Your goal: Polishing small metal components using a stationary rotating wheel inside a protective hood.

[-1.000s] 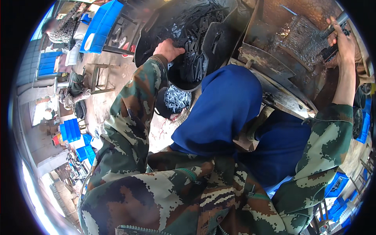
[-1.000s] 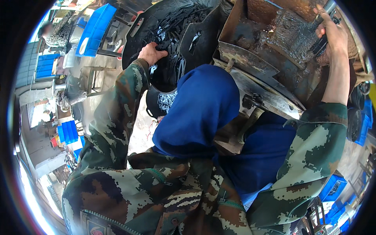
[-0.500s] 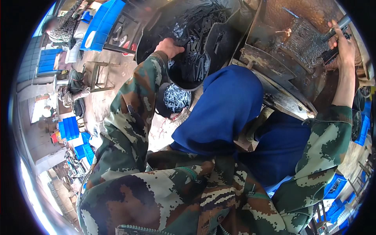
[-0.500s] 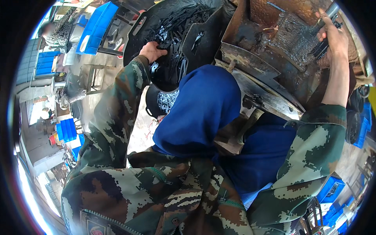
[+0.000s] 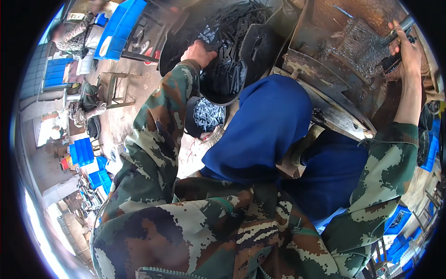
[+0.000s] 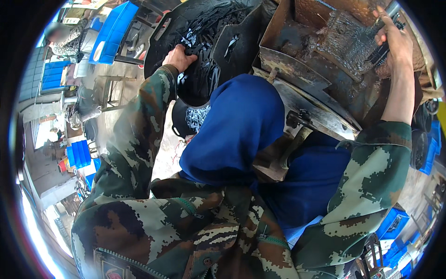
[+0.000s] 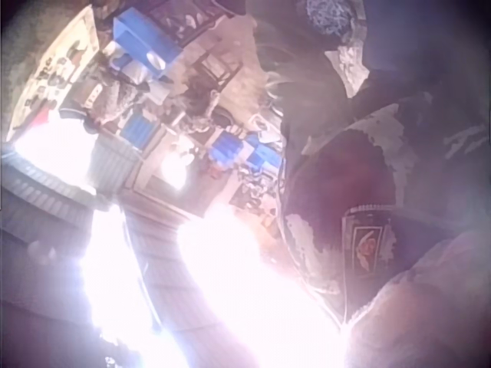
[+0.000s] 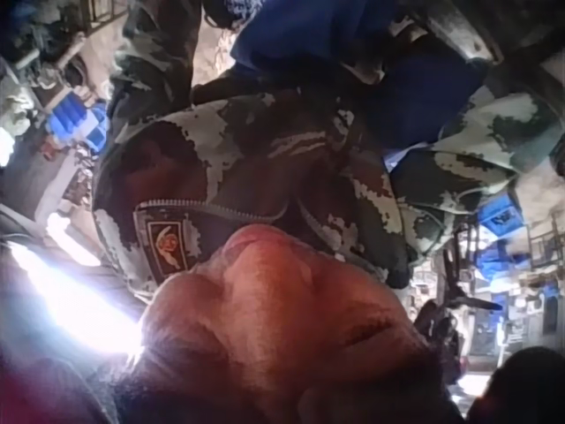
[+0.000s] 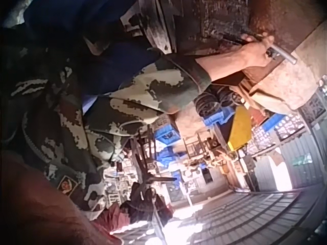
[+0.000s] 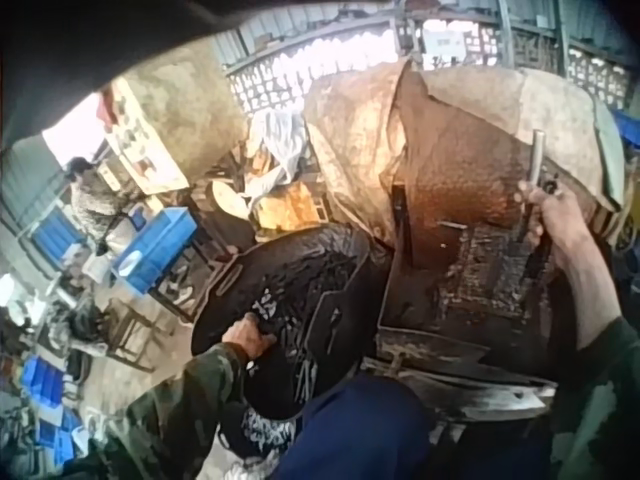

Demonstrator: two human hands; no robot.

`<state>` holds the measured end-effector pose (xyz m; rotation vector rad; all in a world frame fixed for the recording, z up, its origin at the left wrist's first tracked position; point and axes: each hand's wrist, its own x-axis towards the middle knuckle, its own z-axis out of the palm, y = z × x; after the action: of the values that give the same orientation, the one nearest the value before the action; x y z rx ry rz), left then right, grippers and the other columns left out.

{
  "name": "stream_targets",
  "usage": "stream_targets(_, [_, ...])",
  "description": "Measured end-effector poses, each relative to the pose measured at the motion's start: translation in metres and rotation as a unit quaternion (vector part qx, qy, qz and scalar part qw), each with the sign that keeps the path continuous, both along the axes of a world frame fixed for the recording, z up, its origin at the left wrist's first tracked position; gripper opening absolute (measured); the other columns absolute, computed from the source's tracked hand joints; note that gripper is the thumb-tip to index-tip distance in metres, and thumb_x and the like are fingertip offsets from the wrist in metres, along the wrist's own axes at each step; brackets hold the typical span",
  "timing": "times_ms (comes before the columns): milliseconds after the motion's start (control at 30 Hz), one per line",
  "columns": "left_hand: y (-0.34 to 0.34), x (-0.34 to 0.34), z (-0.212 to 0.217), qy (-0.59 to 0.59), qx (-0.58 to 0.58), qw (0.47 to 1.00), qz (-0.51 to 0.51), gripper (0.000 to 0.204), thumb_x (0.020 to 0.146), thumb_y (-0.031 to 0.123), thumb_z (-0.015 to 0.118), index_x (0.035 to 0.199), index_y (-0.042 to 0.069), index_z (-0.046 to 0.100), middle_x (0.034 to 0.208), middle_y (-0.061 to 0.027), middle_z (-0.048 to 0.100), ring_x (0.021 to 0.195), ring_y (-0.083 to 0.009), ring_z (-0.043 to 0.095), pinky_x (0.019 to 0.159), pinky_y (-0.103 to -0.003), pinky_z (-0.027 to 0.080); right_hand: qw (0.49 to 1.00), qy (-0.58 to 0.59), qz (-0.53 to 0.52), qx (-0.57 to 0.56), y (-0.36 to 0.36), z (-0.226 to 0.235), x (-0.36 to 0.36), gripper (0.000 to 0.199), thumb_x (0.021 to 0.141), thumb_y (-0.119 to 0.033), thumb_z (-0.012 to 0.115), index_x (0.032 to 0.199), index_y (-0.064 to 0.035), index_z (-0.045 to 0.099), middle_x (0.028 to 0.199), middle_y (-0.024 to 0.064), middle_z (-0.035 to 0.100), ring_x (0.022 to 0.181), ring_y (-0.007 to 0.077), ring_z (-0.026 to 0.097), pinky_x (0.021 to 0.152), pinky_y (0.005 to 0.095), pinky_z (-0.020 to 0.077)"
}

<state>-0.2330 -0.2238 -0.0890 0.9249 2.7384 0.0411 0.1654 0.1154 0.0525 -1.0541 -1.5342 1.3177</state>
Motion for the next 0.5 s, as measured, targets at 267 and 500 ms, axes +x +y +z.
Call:
stream_targets(267, [0.011,-0.007,0.008,-0.026,-0.048,0.998,0.006,0.064,0.075,0.048,0.075,0.118,0.002,0.066,0.120,-0.0223,0.065,0.115,-0.0354,0.062,0.098,-0.041,0.048,1.000,0.014,0.007,-0.004,0.000,0.002,-0.002,0.041,0.102,-0.011,0.047,0.139,0.0052,0.047,0.127,0.0117,0.061,0.058,0.0064,0.039,0.053,0.0236,0.0383])
stream_targets(500, [0.010,-0.017,0.012,-0.049,-0.024,0.998,-0.025,0.063,0.071,0.051,0.075,0.109,0.002,0.070,0.104,-0.0206,0.071,0.104,-0.0336,0.067,0.092,-0.039,0.051,1.000,0.023,-0.005,-0.015,0.009,-0.009,0.006,0.037,0.100,-0.013,0.053,0.133,0.0031,0.055,0.120,0.0109,0.066,0.055,0.0068,0.039,0.052,0.0231,0.0393])
